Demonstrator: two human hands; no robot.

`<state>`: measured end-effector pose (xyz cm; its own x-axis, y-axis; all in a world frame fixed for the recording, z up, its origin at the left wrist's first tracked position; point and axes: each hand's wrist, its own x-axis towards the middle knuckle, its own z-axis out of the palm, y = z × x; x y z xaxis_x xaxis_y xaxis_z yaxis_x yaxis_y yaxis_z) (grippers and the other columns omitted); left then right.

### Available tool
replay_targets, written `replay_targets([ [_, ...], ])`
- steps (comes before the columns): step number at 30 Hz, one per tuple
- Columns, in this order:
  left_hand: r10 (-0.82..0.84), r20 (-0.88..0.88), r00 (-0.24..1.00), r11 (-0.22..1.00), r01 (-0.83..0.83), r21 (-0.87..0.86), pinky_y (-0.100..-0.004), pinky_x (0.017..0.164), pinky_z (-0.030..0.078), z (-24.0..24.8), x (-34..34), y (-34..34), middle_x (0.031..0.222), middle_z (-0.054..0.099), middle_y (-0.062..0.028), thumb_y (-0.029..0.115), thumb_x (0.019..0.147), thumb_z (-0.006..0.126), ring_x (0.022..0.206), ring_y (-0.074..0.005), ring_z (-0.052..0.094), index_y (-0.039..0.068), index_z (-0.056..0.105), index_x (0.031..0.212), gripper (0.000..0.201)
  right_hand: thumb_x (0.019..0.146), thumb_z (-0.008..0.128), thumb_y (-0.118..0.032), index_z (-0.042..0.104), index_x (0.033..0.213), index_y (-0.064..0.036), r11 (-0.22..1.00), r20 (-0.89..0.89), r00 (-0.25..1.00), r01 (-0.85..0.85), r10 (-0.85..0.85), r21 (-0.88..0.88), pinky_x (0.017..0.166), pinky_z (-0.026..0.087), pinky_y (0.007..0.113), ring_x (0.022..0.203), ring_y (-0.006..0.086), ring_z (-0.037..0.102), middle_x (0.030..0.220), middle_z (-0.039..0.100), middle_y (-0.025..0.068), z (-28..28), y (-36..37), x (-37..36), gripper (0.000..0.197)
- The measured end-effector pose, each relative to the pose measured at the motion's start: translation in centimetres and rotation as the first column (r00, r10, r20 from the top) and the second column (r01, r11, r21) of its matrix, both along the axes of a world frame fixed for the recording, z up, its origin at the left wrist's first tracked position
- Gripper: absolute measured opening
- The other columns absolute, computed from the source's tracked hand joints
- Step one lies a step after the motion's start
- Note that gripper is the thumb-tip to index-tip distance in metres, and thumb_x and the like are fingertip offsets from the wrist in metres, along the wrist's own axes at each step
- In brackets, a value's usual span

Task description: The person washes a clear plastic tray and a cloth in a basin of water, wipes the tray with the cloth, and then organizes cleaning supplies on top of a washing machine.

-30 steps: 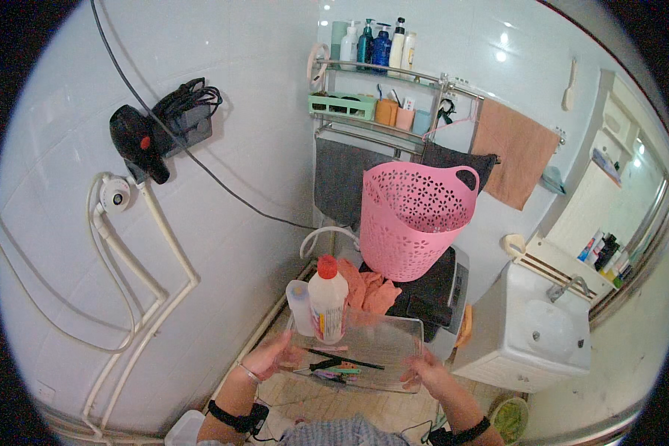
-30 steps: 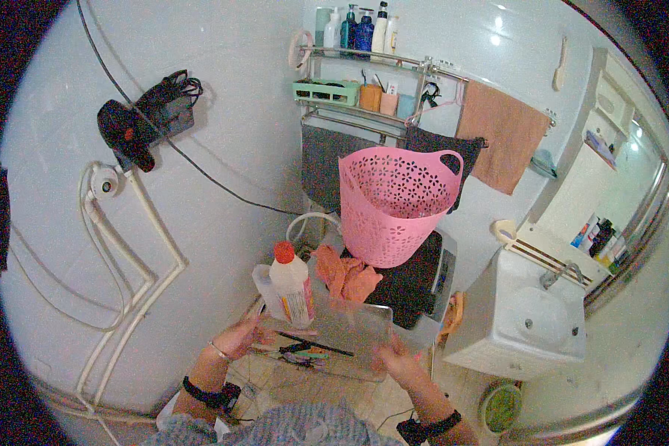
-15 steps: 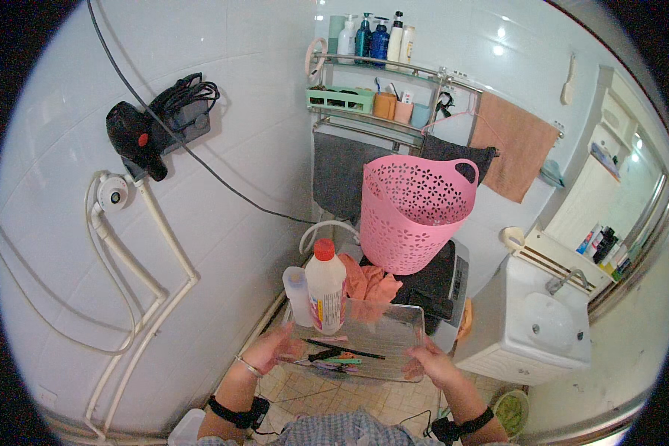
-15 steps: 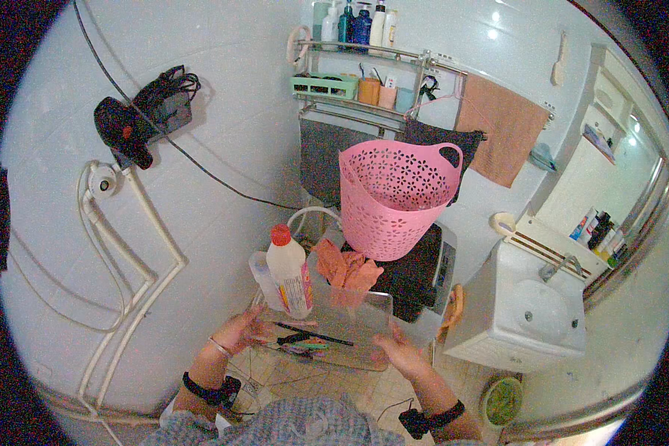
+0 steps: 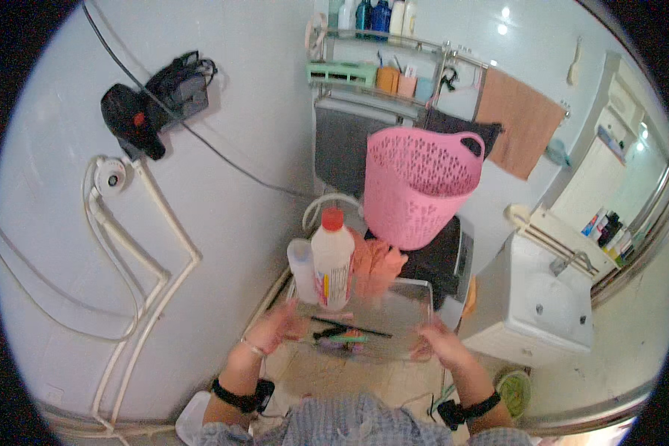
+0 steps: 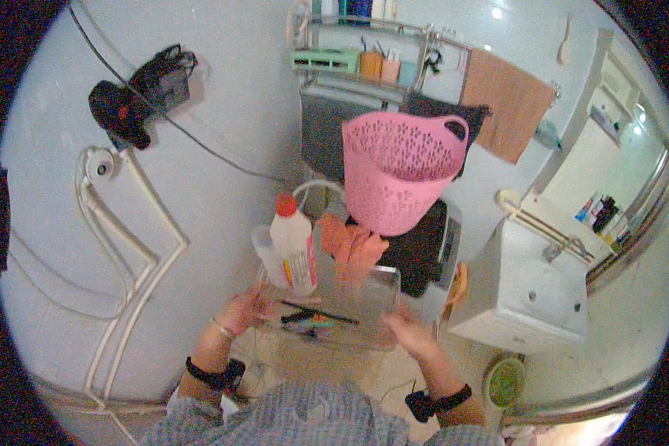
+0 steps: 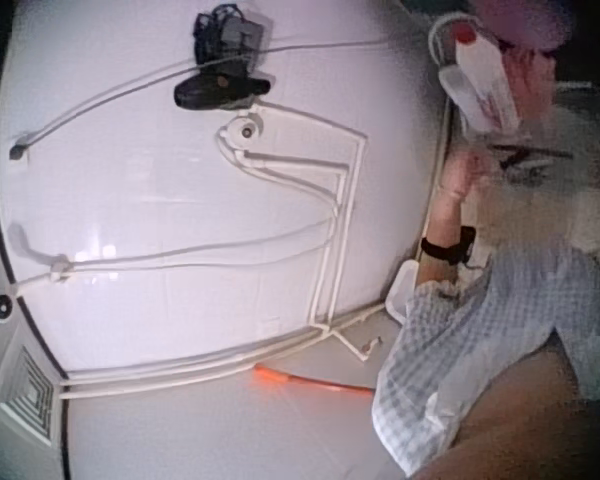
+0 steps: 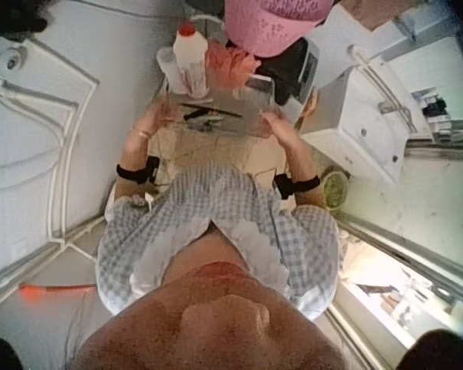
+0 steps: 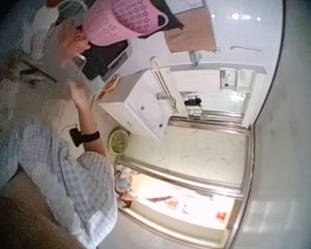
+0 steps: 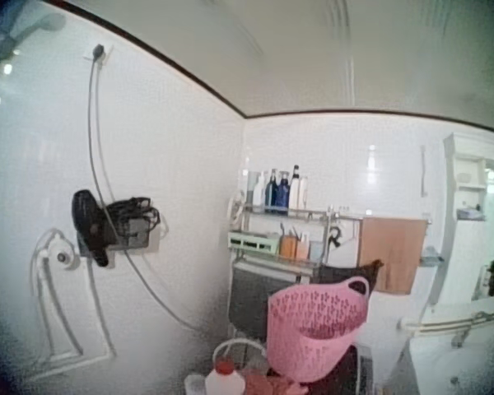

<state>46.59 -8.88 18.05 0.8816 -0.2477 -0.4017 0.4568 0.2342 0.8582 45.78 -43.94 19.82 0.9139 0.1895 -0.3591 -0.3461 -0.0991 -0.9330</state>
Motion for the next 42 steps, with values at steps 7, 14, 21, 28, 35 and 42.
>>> replay_targets([
  [7,0.037,-0.029,0.999,0.999,-0.038,-0.029,-0.0324,0.071,0.044,0.2,-0.3,-0.7,0.101,0.058,-0.0120,0.052,0.081,0.047,0.080,-0.0166,0.056,0.007,0.038,0.123,0.061,0.081,0.051,-0.020,0.019,0.133,-0.0081,0.999,-0.058,0.998,0.029,-0.028,0.017,0.056,0.052,0.033,0.072,0.0218,0.058,0.099,0.052,0.0134,1.3,0.1,-0.9,0.062],
  [14,-0.016,-0.060,0.998,0.999,0.018,0.033,-0.0343,0.072,0.044,0.0,0.0,-2.5,0.100,0.057,-0.0108,0.049,0.082,0.046,0.083,-0.0187,0.056,0.009,0.038,0.123,0.057,0.081,0.048,-0.020,0.013,0.136,-0.0100,0.997,-0.025,0.996,0.081,-0.081,0.000,0.059,0.051,0.032,0.071,0.0215,0.058,0.104,0.049,0.0143,-0.5,-2.5,-2.1,0.066],
  [21,-0.108,-0.052,0.993,0.993,0.110,0.052,-0.0346,0.072,0.044,0.8,0.1,-5.6,0.102,0.057,-0.0101,0.048,0.083,0.047,0.088,-0.0194,0.056,0.011,0.041,0.122,0.055,0.081,0.048,-0.021,0.009,0.136,-0.0111,0.991,-0.073,0.990,0.126,-0.123,0.035,0.060,0.051,0.032,0.071,0.0202,0.058,0.106,0.048,0.0150,0.6,-5.1,-3.8,0.068],
  [28,-0.186,-0.077,0.980,0.982,0.188,0.022,-0.0339,0.072,0.046,0.2,1.2,-9.3,0.106,0.055,-0.0084,0.043,0.080,0.055,0.090,-0.0192,0.055,0.012,0.044,0.118,0.050,0.081,0.046,-0.020,0.012,0.136,-0.0112,0.967,-0.060,0.969,0.245,-0.241,0.065,0.060,0.051,0.032,0.071,0.0200,0.058,0.103,0.050,0.0149,0.5,-8.7,-6.3,0.065],
  [35,-0.269,-0.101,0.958,0.963,0.264,-0.057,-0.0337,0.072,0.046,-0.7,1.3,-13.2,0.105,0.055,-0.0067,0.038,0.082,0.054,0.090,-0.0180,0.054,0.013,0.043,0.120,0.047,0.080,0.046,-0.016,0.012,0.136,-0.0086,0.943,-0.081,0.945,0.324,-0.318,0.080,0.058,0.051,0.031,0.069,0.0200,0.058,0.103,0.051,0.0150,-0.1,-12.1,-8.6,0.066],
  [42,-0.302,-0.133,0.944,0.949,0.284,-0.137,-0.0331,0.071,0.046,-2.3,1.3,-17.6,0.105,0.054,-0.0047,0.027,0.083,0.056,0.089,-0.0173,0.055,0.012,0.042,0.121,0.043,0.080,0.047,-0.019,0.014,0.136,-0.0092,0.907,-0.090,0.907,0.417,-0.411,0.058,0.059,0.051,0.031,0.070,0.0193,0.058,0.102,0.051,0.0139,-1.2,-15.3,-11.1,0.065],
])
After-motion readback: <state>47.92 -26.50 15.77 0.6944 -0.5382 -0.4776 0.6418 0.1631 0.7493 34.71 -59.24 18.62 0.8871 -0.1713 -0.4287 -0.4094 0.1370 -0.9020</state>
